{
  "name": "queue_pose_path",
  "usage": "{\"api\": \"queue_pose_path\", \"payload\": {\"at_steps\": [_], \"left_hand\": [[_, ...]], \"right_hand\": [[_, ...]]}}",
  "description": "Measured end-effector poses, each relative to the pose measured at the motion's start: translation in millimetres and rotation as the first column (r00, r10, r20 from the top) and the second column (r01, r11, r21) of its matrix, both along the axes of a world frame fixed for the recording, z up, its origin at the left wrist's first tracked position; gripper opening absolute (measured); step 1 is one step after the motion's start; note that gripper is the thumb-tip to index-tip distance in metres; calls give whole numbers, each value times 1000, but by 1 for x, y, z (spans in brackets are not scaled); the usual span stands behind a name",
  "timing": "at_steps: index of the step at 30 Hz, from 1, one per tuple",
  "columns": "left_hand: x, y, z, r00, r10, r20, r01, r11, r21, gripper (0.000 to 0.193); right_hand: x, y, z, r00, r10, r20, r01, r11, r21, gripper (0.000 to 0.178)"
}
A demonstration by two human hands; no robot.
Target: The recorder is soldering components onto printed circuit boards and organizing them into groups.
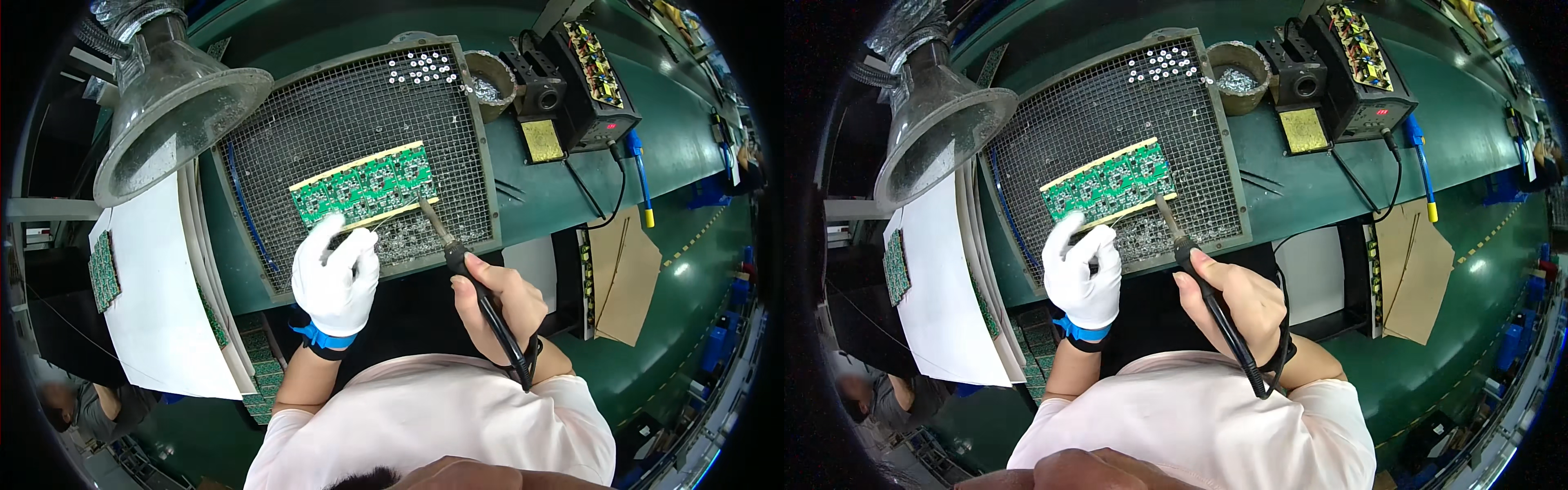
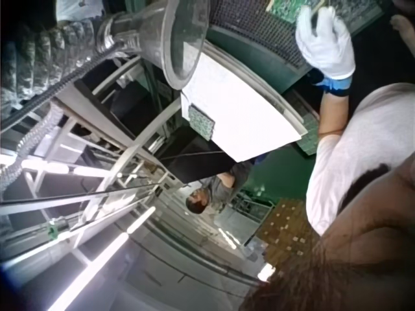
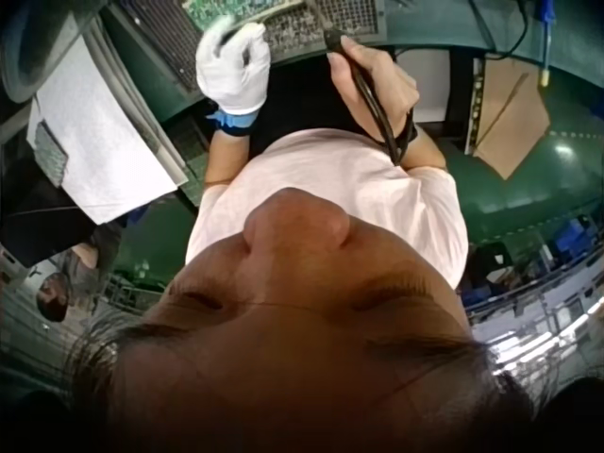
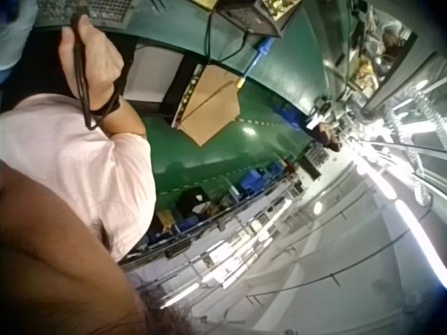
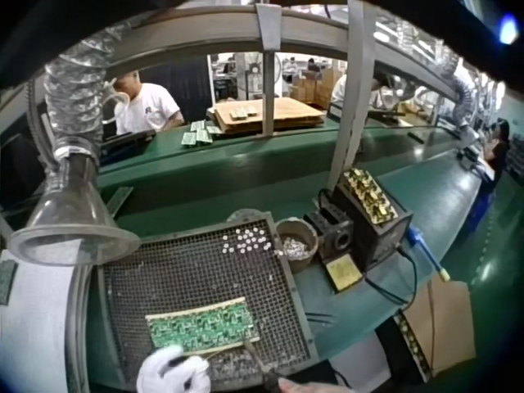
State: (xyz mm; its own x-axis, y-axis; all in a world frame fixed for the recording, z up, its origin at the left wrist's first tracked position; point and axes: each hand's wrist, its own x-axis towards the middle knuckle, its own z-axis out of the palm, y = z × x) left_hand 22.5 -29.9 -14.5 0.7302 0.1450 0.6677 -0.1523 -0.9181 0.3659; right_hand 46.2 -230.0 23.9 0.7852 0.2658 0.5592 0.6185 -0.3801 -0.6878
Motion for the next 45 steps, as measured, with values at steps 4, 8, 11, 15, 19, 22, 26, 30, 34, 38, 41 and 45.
{"api": "queue_pose_path", "payload": {"at_steps": [4, 8, 11, 15, 19, 22, 26, 30, 34, 38, 41, 45], "left_hand": [[5, 1, -2, 999, 44, -11, -44, 999, 31, 24], [7, 2, -6, 999, 37, 1, -37, 998, 56, 22], [7, 2, -5, 999, 34, 0, -34, 999, -10, 21], [6, 5, -1, 997, -8, 71, 8, 1000, 6, 16], [2, 2, -5, 999, 0, 38, 2, 999, -39, 13], [3, 0, -2, 1000, 0, 23, 1, 999, -39, 12], [-1, 2, -1, 1000, 22, 8, -22, 1000, -22, 11], [2, 2, 1, 999, -12, 33, 12, 1000, -13, 9], [2, 0, -1, 1000, 15, -3, -15, 999, -39, 8], [3, 1, 2, 1000, 10, 0, -10, 1000, 5, 6], [3, -1, 1, 1000, 11, 17, -11, 1000, -1, 7], [3, -1, 0, 999, 23, 30, -23, 1000, 6, 7]], "right_hand": [[-2, 0, 5, 1000, 18, 6, -17, 998, -56, 26], [-1, 0, 4, 996, -25, -89, 25, 1000, -4, 18], [1, -5, 5, 993, -22, -118, 23, 1000, 8, 17], [6, -25, 16, 958, -75, -277, 121, 981, 152, 14], [61, -43, 14, 974, -175, -143, 215, 913, 347, 13], [109, -46, 14, 958, -118, -262, 164, 973, 160, 18], [106, -49, 17, 905, -120, -408, 248, 929, 276, 22], [110, -81, -1, 843, -324, -429, 470, 832, 294, 27], [137, -85, -6, 903, -222, -368, 321, 917, 235, 33], [136, -70, -3, 701, 200, -684, 356, 733, 579, 43], [125, -84, -6, 579, 21, -815, 255, 945, 206, 48], [123, -89, -26, 698, -256, -668, 161, 966, -202, 56]]}}
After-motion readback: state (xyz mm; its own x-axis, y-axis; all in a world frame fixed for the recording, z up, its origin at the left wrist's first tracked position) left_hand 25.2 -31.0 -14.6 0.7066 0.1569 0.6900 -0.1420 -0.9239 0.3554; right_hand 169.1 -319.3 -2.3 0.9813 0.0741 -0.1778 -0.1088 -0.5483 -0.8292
